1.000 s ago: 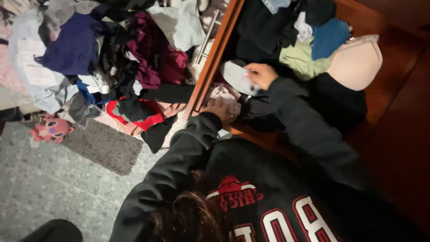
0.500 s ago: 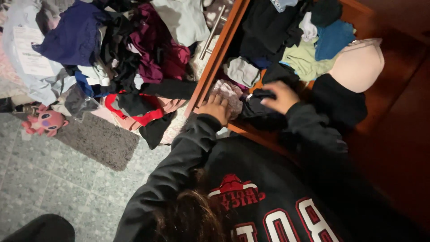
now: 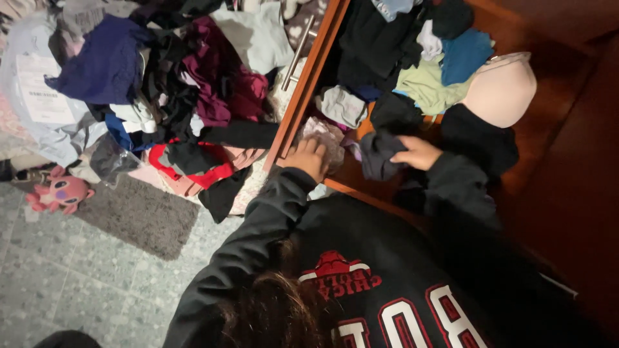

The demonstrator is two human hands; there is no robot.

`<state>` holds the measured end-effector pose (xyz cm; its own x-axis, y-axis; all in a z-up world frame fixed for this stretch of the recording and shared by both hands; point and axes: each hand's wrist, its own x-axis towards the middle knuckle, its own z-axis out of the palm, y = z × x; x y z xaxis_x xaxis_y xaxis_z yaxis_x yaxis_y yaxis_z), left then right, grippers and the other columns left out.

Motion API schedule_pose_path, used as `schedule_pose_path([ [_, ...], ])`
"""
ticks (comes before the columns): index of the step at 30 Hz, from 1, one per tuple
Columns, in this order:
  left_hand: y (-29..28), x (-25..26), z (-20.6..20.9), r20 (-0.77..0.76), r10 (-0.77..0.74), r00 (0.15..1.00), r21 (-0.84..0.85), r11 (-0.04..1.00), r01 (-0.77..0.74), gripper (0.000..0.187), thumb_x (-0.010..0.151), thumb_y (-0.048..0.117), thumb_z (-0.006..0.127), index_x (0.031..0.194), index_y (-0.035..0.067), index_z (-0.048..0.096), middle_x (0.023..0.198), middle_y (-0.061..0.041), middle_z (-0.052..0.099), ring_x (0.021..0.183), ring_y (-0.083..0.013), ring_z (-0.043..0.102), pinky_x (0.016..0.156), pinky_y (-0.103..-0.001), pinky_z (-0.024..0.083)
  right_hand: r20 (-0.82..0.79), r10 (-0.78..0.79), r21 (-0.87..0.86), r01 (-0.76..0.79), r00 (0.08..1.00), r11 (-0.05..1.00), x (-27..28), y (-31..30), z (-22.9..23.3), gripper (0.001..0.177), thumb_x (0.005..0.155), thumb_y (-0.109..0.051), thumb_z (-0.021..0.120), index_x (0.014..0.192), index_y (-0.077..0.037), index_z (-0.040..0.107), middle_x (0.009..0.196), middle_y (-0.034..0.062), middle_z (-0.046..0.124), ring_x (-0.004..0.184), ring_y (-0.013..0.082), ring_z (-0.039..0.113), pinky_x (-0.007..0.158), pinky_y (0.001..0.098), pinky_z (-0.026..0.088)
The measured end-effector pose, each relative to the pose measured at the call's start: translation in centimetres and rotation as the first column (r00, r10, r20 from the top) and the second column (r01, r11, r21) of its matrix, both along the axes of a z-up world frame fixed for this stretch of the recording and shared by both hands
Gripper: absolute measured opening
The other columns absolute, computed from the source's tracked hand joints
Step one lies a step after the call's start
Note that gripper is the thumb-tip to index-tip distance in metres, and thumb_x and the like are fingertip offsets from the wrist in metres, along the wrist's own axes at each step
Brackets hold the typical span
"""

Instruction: The person sits on the floor and sorts a pile of clothes by picking up items one by one, folding them, and placing them into an open wooden drawer. The person handles various garments including socks, underwear, and shirts.

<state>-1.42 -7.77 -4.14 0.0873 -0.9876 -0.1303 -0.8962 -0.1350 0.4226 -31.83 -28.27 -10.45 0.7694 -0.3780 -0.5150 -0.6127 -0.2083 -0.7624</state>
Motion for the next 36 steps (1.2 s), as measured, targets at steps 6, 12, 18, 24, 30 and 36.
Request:
schedule_pose_path([
  [6,-2.3,-2.7,2.7,-0.634,0.040,0.772,0.004,0.999,-0.048,0.045,0.094,0.035,0.069,0.129,0.007,0.061,0.124,-0.012,0.066,0.116,-0.0284,0.062,0.099,-0.041,0.050,0.267,-0.506,0.560,0.295,0.820,0.774,4.5,1.5,12.8,0.064,0.085,-0.001,0.069,0.146,0.002,0.050,0.135,0.0089,0.061,0.124,0.0198,0.058,0.109,0.0349,0.045],
  [12,-4.9,-2.4,1.7,-0.965,0.056,0.256,-0.006,0.971,-0.237,0.037,0.099,0.030,0.068,0.123,0.003,0.061,0.113,-0.007,0.071,0.104,-0.0139,0.063,0.094,-0.032,0.051,0.501,-0.437,0.376,0.266,0.747,0.887,7.2,2.8,14.7,0.068,0.093,-0.006,0.070,0.153,0.000,0.040,0.146,0.0032,0.055,0.133,0.0134,0.051,0.115,0.0324,0.039],
  [18,-5.0,2.8,0.0,-0.993,0.089,0.075,0.038,0.856,-0.515,0.018,0.105,0.020,0.074,0.106,0.003,0.067,0.093,0.001,0.061,0.085,-0.0066,0.052,0.078,-0.024,0.044,0.494,-0.611,0.187,0.611,0.618,0.769,4.2,-0.1,11.6,0.035,0.100,-0.003,0.067,0.133,0.003,0.063,0.122,0.0061,0.071,0.109,0.0126,0.065,0.101,0.0292,0.051],
  [24,-5.2,5.7,9.4,-0.987,-0.073,-0.144,0.032,0.786,-0.617,0.015,0.102,0.013,0.068,0.114,0.004,0.063,0.103,-0.001,0.066,0.089,-0.0074,0.060,0.082,-0.023,0.052,0.676,-0.629,0.170,0.750,0.383,0.639,3.6,-1.5,11.8,0.023,0.104,0.004,0.060,0.126,0.002,0.063,0.118,0.0055,0.068,0.106,0.0106,0.063,0.098,0.0249,0.050],
  [30,-5.4,7.0,11.8,-0.974,-0.168,-0.152,-0.028,0.755,-0.655,0.037,0.098,0.003,0.067,0.132,0.005,0.051,0.109,-0.007,0.069,0.089,-0.0123,0.065,0.079,-0.029,0.057,0.446,-0.258,0.396,0.069,0.857,0.916,4.3,-0.5,18.7,0.036,0.096,-0.004,0.063,0.131,0.001,0.059,0.121,0.0111,0.071,0.112,0.0206,0.069,0.100,0.0334,0.053],
  [36,-3.5,4.0,16.8,-0.922,-0.235,0.308,-0.304,0.932,-0.197,0.057,0.099,0.000,0.072,0.152,0.005,0.050,0.113,-0.004,0.058,0.102,-0.0137,0.058,0.094,-0.030,0.050,0.451,-0.123,0.181,0.044,0.884,0.983,9.6,2.8,21.4,0.063,0.096,-0.021,0.072,0.151,-0.005,0.046,0.146,0.0091,0.059,0.137,0.0222,0.055,0.113,0.0353,0.043],
])
